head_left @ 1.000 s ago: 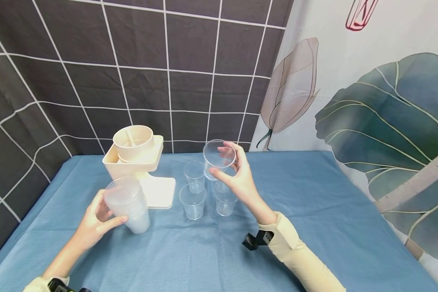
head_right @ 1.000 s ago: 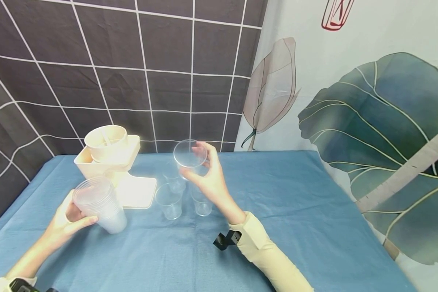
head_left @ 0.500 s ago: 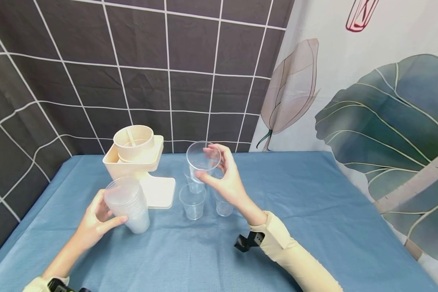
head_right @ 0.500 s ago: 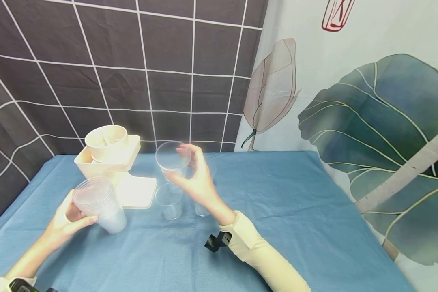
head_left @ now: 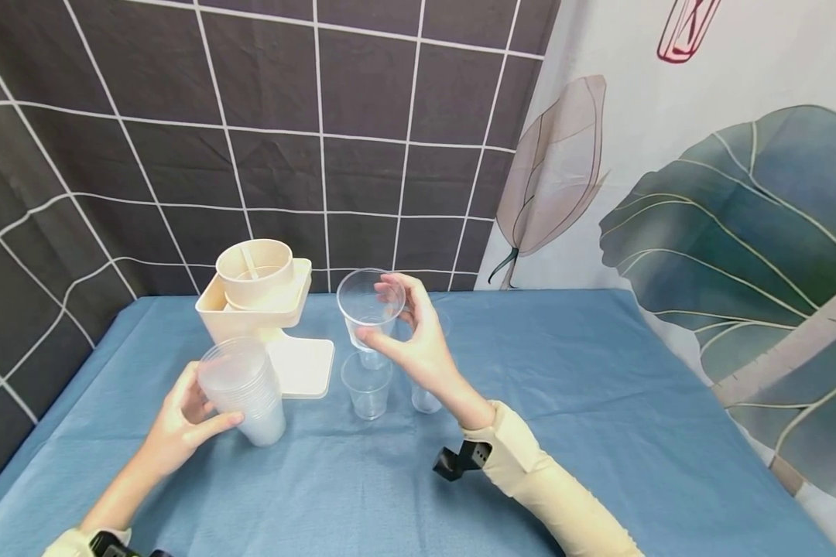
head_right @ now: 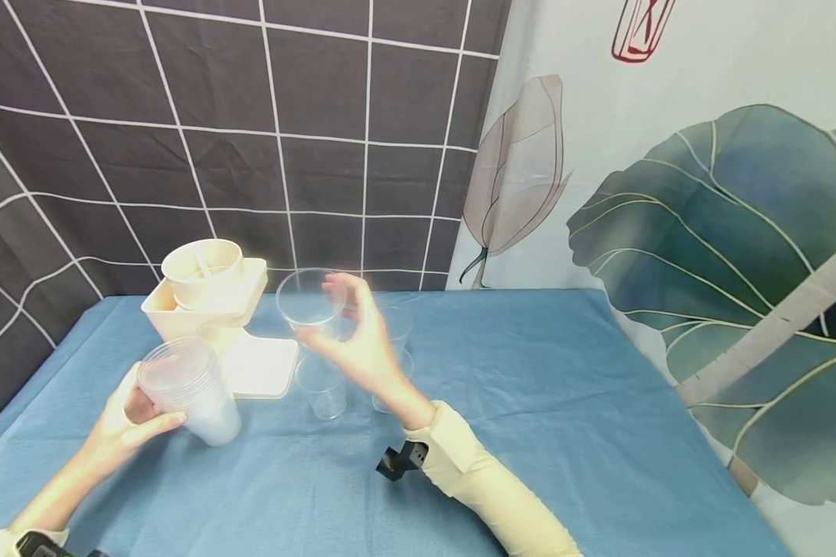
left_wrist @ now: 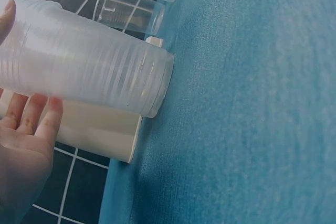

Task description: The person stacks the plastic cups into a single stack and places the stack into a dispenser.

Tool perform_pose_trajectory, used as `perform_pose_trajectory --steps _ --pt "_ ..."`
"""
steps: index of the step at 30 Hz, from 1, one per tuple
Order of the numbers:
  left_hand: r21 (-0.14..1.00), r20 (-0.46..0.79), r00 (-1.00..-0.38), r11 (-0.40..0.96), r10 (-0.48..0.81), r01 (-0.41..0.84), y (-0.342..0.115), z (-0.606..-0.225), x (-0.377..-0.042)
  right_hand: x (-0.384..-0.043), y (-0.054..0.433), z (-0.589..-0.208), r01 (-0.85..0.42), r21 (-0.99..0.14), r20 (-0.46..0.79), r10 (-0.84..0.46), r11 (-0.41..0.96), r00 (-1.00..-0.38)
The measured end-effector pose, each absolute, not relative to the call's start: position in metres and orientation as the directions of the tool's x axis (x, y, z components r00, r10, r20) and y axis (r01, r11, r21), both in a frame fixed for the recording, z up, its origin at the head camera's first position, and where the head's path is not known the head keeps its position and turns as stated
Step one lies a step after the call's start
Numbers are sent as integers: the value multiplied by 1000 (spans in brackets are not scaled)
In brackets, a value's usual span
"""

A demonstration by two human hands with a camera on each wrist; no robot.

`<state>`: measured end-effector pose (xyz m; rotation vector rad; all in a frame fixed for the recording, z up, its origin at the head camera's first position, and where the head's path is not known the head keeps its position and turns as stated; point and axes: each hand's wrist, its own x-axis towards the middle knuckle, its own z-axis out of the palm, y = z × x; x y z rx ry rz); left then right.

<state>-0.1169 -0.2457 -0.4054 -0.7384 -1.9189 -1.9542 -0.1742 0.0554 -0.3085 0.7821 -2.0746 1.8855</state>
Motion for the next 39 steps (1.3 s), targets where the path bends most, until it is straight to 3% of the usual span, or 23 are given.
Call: perform_pose_trajectory --steps 39 --pt "830 557 -817 -68 149 553 -246 -405 -116 -162 11 -298 -551 -828 554 -307 -107 -774"
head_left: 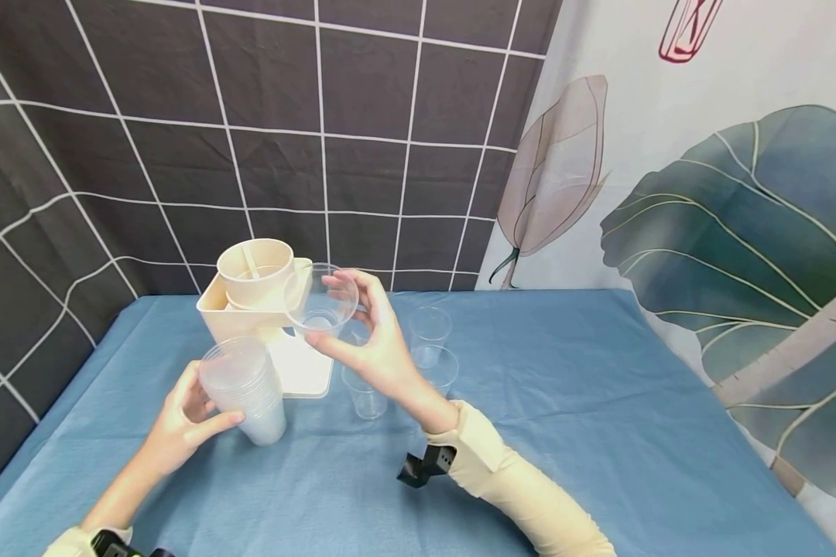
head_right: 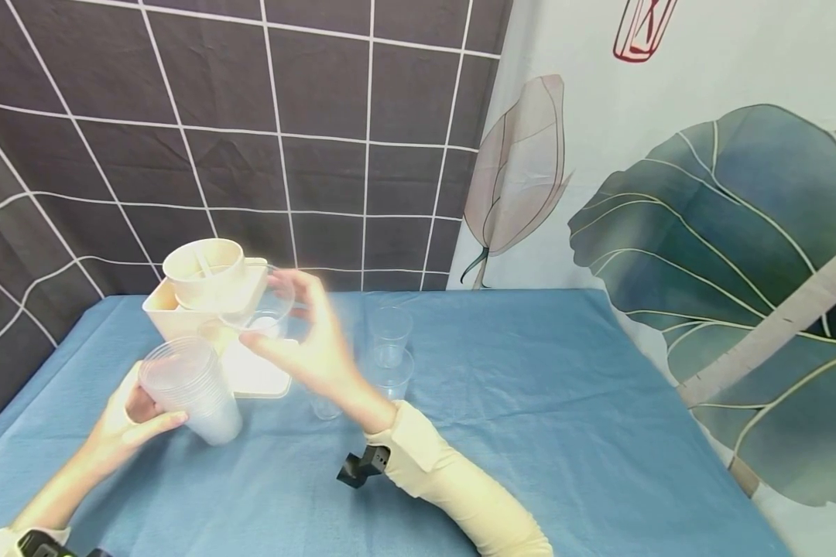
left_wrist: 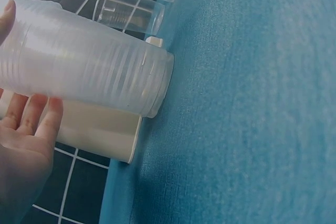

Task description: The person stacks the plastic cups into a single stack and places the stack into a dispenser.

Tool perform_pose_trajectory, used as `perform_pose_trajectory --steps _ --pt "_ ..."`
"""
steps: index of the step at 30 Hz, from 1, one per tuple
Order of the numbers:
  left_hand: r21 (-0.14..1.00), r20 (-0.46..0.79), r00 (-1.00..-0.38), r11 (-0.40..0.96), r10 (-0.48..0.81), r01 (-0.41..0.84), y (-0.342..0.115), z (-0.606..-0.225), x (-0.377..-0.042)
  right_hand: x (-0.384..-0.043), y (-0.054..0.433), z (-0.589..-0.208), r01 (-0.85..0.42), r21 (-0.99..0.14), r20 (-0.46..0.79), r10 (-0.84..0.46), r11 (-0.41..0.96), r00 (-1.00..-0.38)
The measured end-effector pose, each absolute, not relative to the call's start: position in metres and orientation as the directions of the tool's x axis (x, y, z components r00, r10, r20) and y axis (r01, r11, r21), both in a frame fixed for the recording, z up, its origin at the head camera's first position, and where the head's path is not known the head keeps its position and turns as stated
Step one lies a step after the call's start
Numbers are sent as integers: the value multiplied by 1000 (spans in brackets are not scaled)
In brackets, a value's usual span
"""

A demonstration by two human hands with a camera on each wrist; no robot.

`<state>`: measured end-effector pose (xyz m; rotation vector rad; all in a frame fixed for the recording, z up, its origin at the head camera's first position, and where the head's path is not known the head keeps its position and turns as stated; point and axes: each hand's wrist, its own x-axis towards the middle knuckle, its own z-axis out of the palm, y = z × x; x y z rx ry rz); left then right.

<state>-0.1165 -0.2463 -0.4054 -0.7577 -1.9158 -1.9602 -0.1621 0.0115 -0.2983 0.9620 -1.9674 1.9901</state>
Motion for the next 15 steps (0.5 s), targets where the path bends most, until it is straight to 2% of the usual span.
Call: perform_pose_trajectory --steps 15 --pt "836 548 -825 -49 139 547 -247 -406 -117 -152 -12 -298 -595 -798 587 -349 -96 -731"
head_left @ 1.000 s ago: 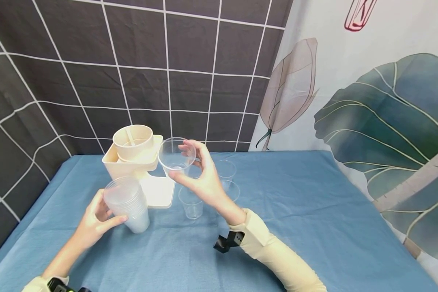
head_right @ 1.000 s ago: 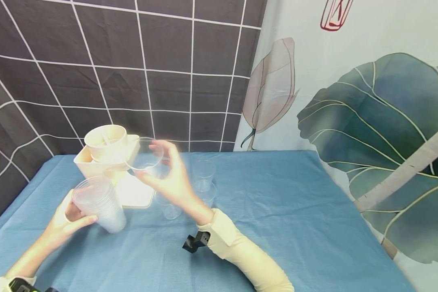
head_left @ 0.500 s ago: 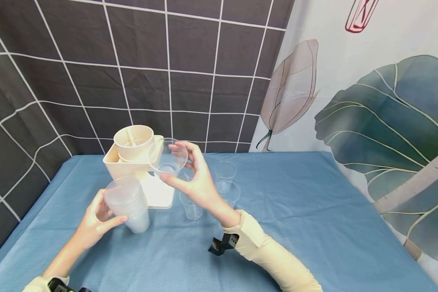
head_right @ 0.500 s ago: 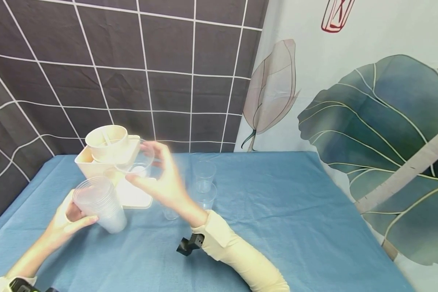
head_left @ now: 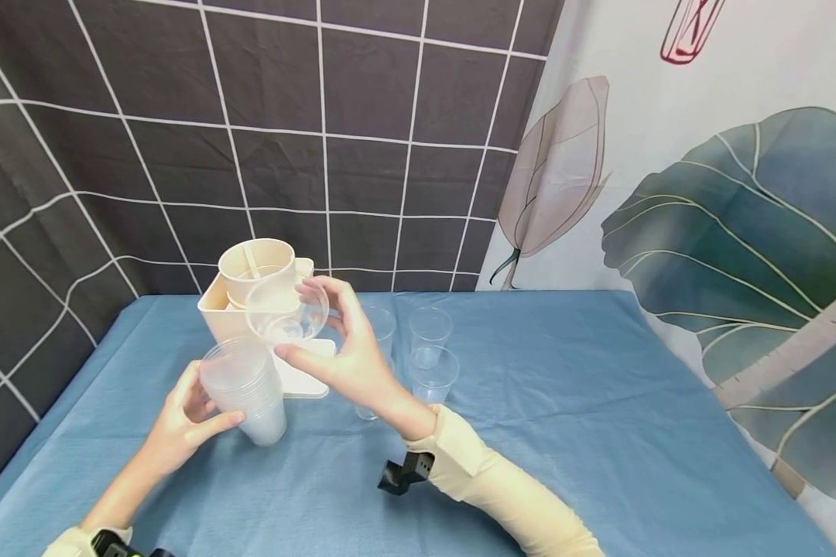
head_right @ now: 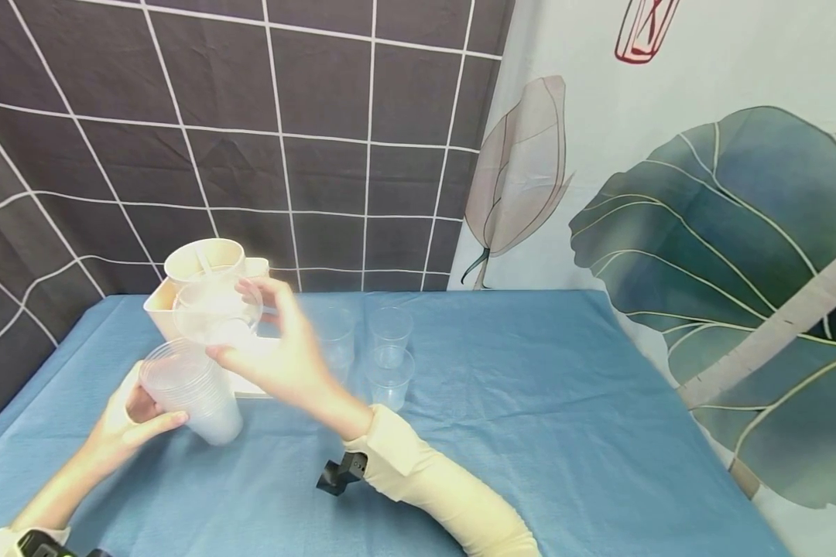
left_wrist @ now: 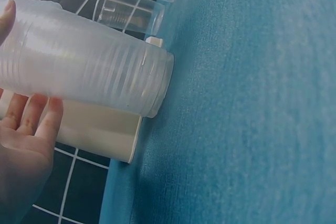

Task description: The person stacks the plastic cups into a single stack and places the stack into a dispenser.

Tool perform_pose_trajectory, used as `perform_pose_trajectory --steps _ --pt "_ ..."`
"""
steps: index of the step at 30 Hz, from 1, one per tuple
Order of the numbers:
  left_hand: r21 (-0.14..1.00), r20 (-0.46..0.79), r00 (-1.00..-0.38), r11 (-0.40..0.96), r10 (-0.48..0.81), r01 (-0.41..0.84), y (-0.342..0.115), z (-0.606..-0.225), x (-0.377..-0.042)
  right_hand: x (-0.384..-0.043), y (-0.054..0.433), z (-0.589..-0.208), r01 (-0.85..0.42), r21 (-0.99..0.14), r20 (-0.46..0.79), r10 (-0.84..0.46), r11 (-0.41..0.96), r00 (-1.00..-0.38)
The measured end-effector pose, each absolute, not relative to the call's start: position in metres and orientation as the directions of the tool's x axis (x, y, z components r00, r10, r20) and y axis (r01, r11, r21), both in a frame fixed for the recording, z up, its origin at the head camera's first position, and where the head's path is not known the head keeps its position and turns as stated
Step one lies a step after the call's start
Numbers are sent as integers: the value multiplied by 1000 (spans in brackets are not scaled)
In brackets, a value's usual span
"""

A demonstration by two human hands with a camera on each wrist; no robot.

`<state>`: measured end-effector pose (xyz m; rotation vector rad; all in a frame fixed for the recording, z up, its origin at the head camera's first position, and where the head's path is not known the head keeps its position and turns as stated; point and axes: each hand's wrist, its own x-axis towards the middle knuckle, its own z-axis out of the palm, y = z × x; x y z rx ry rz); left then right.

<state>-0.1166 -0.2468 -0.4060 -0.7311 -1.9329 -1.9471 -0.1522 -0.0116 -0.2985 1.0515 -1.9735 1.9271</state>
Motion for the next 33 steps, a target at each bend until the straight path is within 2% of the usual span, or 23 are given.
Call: perform_pose_trajectory --steps 14,21,33 --pt "834 549 -823 -36 143 550 -247 -405 -116 -145 -26 -297 -601 -785 611 -346 -148 -712" --pt "827 562 -812 -81 158 557 -248 -407 -117 -145 -32 -298 -607 -776 622 -374 -173 -688" --pt "828 560 -814 -74 152 556 -248 -406 -117 -147 -41 -307 -565 -803 588 -415 -190 -695"
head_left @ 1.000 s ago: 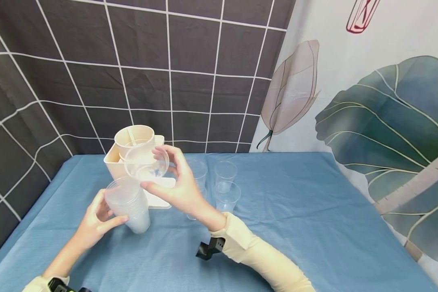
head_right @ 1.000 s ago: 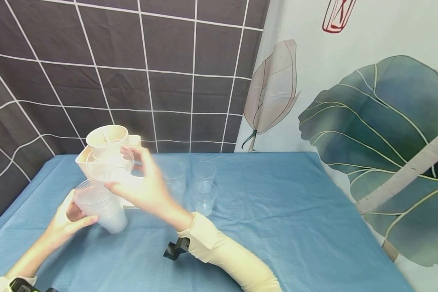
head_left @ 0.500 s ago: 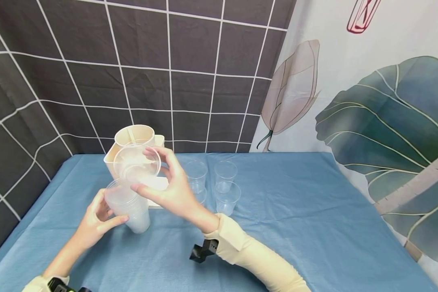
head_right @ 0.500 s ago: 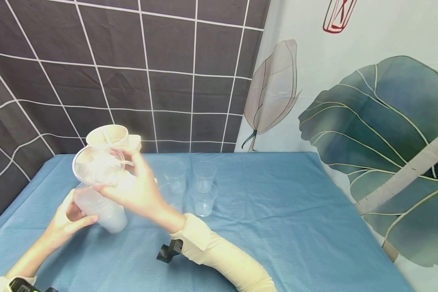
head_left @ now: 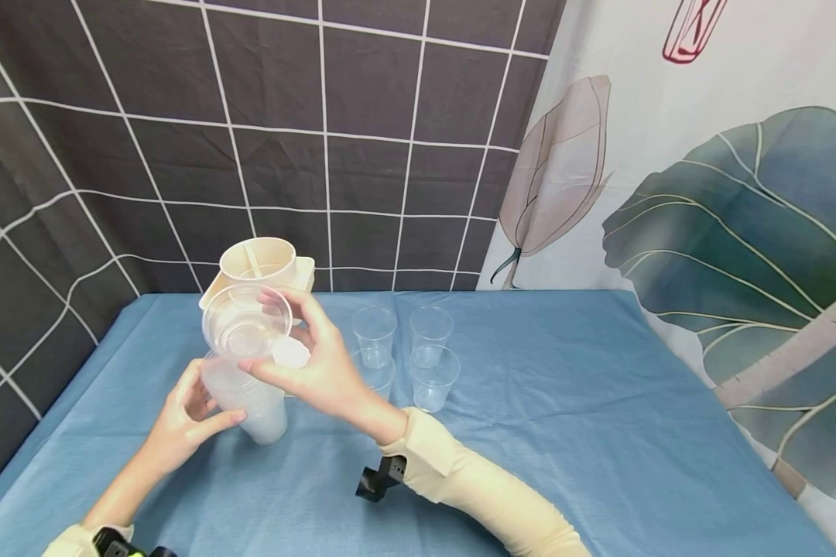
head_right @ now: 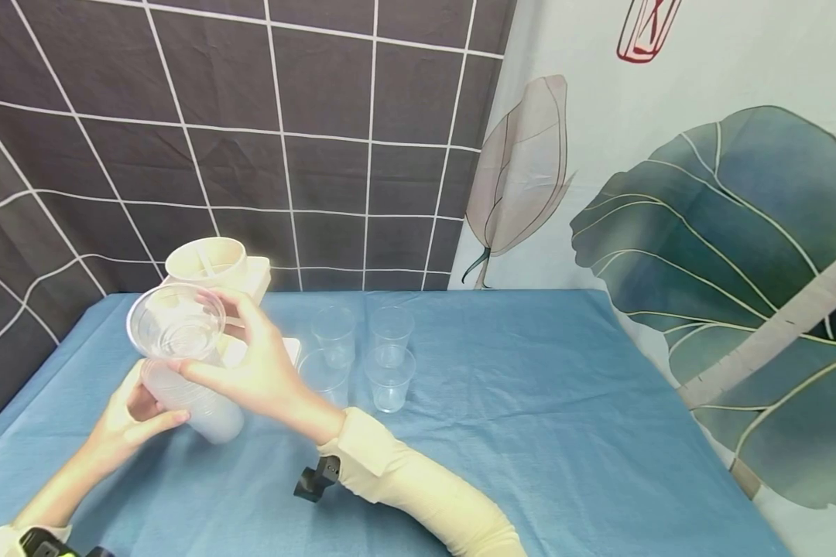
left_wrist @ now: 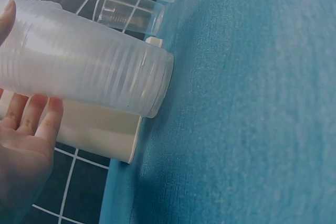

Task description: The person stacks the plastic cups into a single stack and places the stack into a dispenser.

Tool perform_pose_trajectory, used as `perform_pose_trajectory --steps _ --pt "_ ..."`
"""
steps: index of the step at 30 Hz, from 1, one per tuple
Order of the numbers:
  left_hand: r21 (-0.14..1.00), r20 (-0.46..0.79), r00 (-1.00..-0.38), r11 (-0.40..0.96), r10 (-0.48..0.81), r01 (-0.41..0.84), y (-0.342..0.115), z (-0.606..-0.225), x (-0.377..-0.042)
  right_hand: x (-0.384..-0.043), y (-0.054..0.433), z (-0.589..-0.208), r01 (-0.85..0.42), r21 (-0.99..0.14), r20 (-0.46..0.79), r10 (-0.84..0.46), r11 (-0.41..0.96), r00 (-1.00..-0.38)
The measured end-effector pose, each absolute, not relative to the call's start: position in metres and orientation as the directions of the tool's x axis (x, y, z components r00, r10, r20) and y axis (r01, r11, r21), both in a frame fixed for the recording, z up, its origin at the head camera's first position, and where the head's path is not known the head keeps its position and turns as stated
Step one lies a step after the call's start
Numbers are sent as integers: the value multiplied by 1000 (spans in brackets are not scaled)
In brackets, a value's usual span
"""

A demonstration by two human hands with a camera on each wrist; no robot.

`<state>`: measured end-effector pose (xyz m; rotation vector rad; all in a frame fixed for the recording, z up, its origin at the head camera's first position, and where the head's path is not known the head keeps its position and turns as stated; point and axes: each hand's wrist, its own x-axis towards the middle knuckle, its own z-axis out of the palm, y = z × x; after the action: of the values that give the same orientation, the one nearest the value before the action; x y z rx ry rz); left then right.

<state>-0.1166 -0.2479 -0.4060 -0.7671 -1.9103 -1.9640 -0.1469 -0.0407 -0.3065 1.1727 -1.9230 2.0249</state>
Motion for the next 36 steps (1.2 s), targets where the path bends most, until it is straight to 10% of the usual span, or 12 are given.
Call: perform_pose_trajectory --steps 36 --pt "838 545 -826 -49 143 544 -247 -405 -115 -150 -52 -322 -559 -827 457 -510 59 -729"
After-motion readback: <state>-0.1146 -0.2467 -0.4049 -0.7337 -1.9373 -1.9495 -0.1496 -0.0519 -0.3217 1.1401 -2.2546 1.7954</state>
